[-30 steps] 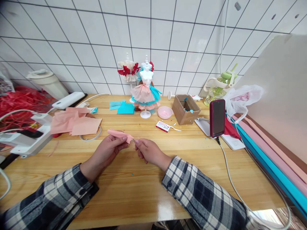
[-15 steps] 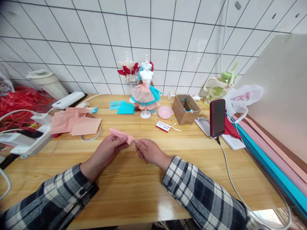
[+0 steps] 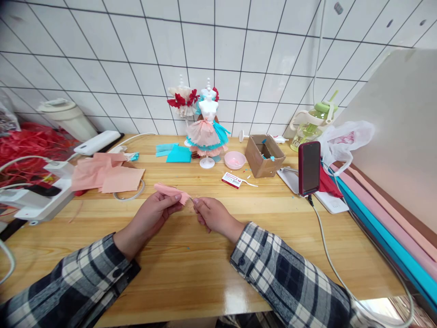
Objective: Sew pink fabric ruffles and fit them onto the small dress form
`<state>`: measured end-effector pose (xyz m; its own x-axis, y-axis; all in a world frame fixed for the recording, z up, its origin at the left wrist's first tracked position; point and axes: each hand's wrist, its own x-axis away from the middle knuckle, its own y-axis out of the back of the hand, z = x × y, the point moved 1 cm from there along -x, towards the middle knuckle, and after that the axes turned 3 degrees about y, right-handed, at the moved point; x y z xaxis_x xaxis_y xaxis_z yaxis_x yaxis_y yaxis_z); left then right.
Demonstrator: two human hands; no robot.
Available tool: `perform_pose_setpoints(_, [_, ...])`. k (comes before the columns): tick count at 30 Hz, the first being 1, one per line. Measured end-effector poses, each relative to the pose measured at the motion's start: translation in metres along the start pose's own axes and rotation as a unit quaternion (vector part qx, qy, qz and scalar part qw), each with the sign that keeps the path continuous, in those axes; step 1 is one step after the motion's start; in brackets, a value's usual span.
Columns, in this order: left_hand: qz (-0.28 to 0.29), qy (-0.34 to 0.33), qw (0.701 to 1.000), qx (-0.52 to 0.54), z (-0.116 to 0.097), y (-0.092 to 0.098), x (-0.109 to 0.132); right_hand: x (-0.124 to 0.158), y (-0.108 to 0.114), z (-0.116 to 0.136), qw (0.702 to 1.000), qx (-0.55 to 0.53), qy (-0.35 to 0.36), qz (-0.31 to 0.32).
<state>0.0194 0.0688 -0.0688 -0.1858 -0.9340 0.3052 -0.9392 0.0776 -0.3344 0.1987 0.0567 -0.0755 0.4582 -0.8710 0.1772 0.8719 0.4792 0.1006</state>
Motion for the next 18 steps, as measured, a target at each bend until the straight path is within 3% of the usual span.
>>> perform_pose_setpoints(9, [-0.012, -0.001, 1.0, 0.009, 0.0001, 0.0014, -0.0002, 0.0008, -0.0005, 0.0, 1.0, 0.001, -0.013, -0.003])
perform_pose_setpoints(18, [0.024, -0.006, 0.999, -0.031, 0.0011, 0.0003, -0.0001, 0.0006, 0.0006, 0.0044, 0.997, 0.017, 0.008, -0.076])
